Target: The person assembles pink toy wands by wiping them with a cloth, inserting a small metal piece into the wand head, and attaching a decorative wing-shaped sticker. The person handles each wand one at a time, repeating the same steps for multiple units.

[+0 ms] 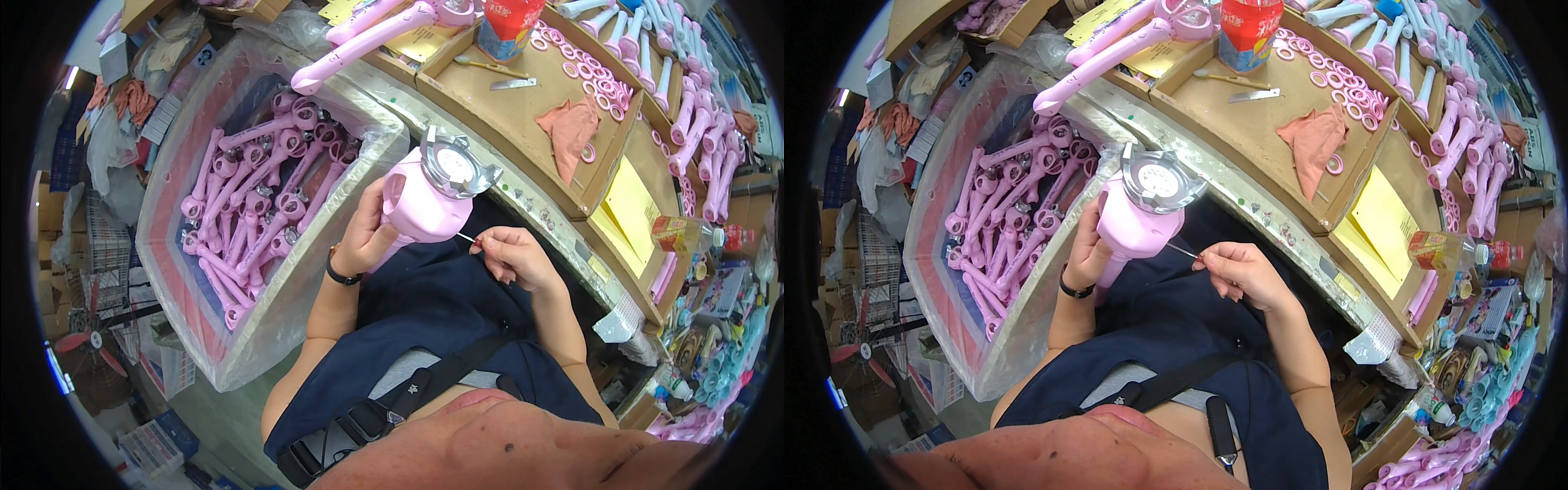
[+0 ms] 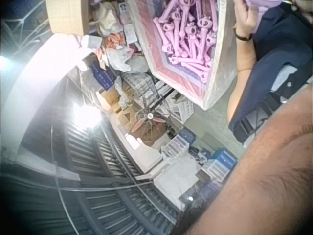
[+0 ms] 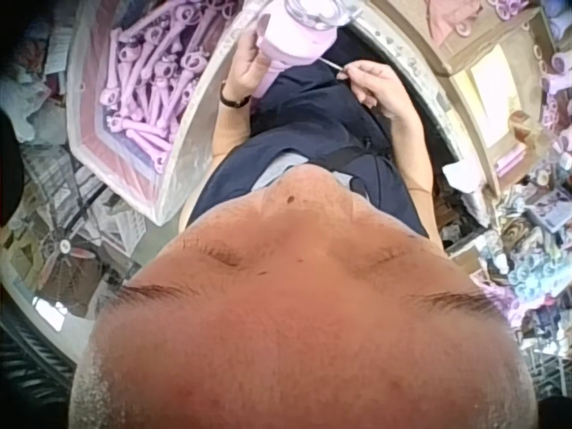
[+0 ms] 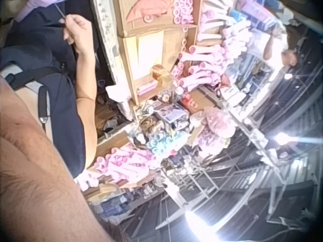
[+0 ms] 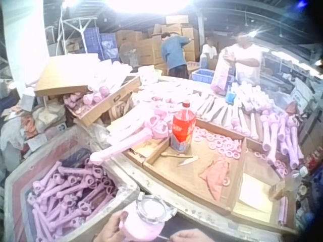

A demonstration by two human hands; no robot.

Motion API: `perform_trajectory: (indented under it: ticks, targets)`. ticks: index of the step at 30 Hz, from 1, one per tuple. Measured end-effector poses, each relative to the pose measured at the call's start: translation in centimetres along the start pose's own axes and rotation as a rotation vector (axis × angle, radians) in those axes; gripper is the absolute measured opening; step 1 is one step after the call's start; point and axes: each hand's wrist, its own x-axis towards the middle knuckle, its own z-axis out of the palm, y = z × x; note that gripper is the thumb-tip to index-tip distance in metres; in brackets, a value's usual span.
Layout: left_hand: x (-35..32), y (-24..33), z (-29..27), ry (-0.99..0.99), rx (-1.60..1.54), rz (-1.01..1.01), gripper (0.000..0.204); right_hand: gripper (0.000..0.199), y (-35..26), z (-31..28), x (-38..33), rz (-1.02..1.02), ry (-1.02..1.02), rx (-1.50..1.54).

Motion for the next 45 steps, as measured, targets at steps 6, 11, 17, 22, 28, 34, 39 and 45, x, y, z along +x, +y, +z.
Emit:
perform_trajectory:
  ticks: [6, 11, 17, 22, 28, 34, 39, 45]
  targets:
    - [2.3, 0.5, -0.1, 0.197, -0.142, 0.013, 0.070, 0.032, 0.3, 0.3, -0.2, -0.104, -0.080, -0.189]
    - [6.8, 0.8, 0.7, 0.382, -0.694, 0.017, 0.092, 0.037, 3.8, 3.7, 3.0, -0.679, 0.198, -0.503]
    - [6.3, -0.1, 4.2, 0.290, -0.474, -0.037, 0.049, 0.048, 7.4, 4.9, 4.5, -0.754, 0.409, -0.709]
    - [5.6, -1.1, 4.9, 0.379, -0.630, -0.176, 0.045, 0.048, 8.9, 4.4, 4.4, -0.621, 0.363, -0.558]
    - [5.2, -1.0, 4.7, 0.315, -0.693, -0.163, 0.041, 0.043, 7.0, 3.9, 4.5, -0.769, 0.247, -0.533]
    - [4.5, -0.5, 6.4, 0.177, -0.721, -0.268, 0.044, 0.027, -4.2, 3.1, 7.5, -0.947, 0.375, -0.058]
    - [5.0, 0.0, 6.4, 0.203, -0.721, -0.176, 0.042, 0.033, -7.5, 3.4, 7.9, -0.884, 0.264, 0.098]
    - [5.3, -0.1, 4.2, 0.276, -0.592, -0.100, 0.041, 0.042, 2.7, 5.5, 6.3, -0.770, 0.131, 0.039]
